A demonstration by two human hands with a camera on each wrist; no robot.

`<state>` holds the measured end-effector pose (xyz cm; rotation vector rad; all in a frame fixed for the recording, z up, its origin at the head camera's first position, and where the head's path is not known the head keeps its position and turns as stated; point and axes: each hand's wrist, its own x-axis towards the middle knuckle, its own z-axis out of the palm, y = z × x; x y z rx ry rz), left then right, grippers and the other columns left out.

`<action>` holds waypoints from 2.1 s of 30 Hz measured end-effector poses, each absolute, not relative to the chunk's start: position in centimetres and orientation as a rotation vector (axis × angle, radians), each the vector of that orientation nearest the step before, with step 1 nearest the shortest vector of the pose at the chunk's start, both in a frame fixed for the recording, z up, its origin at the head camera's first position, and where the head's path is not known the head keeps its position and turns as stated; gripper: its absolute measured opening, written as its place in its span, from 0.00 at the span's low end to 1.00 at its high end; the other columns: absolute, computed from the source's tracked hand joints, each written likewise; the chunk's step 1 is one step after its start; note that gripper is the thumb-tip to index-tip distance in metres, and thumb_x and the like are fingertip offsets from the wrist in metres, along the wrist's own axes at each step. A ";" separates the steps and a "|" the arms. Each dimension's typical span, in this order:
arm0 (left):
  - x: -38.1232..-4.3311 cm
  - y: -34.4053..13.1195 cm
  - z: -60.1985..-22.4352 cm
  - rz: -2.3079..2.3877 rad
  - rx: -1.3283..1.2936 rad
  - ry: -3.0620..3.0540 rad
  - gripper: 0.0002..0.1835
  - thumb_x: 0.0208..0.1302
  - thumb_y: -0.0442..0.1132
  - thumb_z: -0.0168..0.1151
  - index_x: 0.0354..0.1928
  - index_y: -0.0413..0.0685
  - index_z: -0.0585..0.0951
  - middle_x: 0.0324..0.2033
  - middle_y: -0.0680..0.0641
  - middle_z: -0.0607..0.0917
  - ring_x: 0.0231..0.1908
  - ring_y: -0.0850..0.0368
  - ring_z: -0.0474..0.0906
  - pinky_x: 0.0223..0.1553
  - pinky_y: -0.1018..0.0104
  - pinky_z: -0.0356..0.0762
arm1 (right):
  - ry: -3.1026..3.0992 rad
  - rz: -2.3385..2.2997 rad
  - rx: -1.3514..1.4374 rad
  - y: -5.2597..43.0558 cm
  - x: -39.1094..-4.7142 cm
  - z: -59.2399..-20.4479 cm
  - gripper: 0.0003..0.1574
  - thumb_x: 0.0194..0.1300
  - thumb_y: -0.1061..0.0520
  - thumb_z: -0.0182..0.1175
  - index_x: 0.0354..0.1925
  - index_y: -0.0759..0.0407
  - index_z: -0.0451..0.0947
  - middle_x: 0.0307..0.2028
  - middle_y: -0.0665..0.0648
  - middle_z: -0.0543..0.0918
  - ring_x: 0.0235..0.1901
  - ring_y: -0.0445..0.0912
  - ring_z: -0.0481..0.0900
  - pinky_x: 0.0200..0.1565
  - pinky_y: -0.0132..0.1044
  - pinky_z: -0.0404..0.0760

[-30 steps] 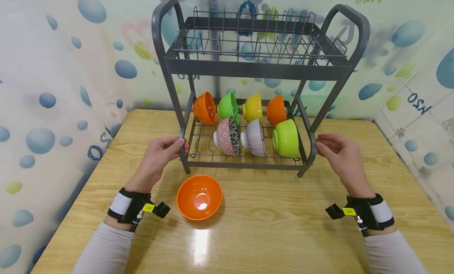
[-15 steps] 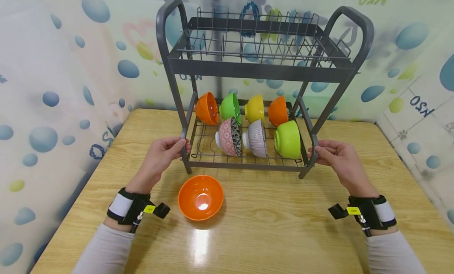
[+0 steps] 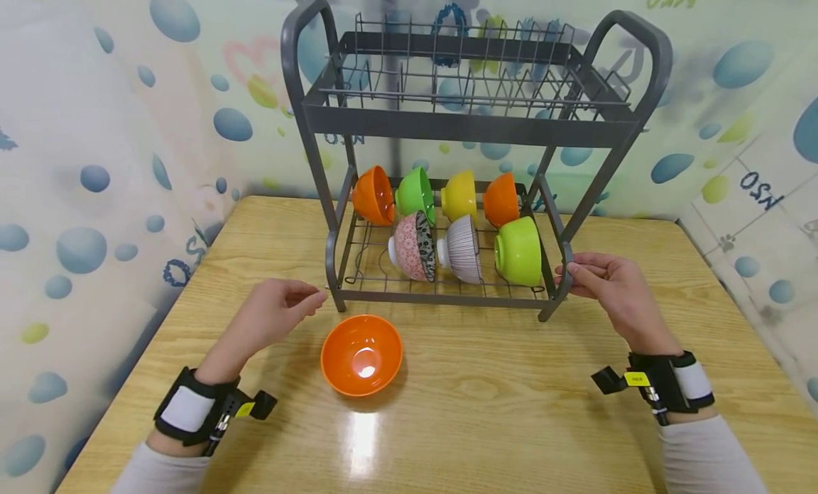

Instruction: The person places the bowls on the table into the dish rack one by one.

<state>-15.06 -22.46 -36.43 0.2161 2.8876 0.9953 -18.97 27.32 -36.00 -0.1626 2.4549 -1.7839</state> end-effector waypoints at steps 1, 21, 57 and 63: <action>-14.9 -22.4 -36.5 0.944 0.239 2.888 0.19 0.70 0.49 0.61 0.47 0.41 0.86 0.38 0.43 0.90 0.36 0.52 0.84 0.38 0.60 0.84 | 2.463 -1.775 -0.162 27.3 -19.0 -36.0 0.32 0.73 0.50 0.57 0.62 0.75 0.68 0.41 0.43 0.89 0.42 0.34 0.88 0.44 0.27 0.84; -14.5 -20.0 -38.7 0.847 0.459 2.705 0.07 0.63 0.41 0.67 0.33 0.45 0.88 0.18 0.54 0.80 0.20 0.62 0.71 0.21 0.72 0.69 | 2.535 -1.708 -0.178 27.4 -18.8 -36.1 0.29 0.74 0.49 0.55 0.60 0.72 0.71 0.42 0.45 0.89 0.43 0.37 0.88 0.45 0.26 0.83; -14.2 -17.9 -37.0 0.865 0.526 2.733 0.06 0.64 0.34 0.62 0.33 0.44 0.88 0.21 0.52 0.79 0.24 0.61 0.69 0.24 0.71 0.68 | 3.182 -1.384 -0.063 26.3 -17.4 -35.5 0.21 0.70 0.50 0.60 0.51 0.66 0.81 0.37 0.60 0.90 0.29 0.17 0.77 0.33 0.15 0.78; -14.0 -17.4 -36.4 0.903 0.601 2.707 0.07 0.62 0.32 0.62 0.31 0.44 0.88 0.18 0.54 0.78 0.20 0.63 0.68 0.22 0.73 0.67 | 3.472 -1.290 -0.321 24.5 -16.1 -34.5 0.13 0.62 0.60 0.68 0.45 0.64 0.85 0.36 0.64 0.89 0.30 0.10 0.70 0.34 0.08 0.69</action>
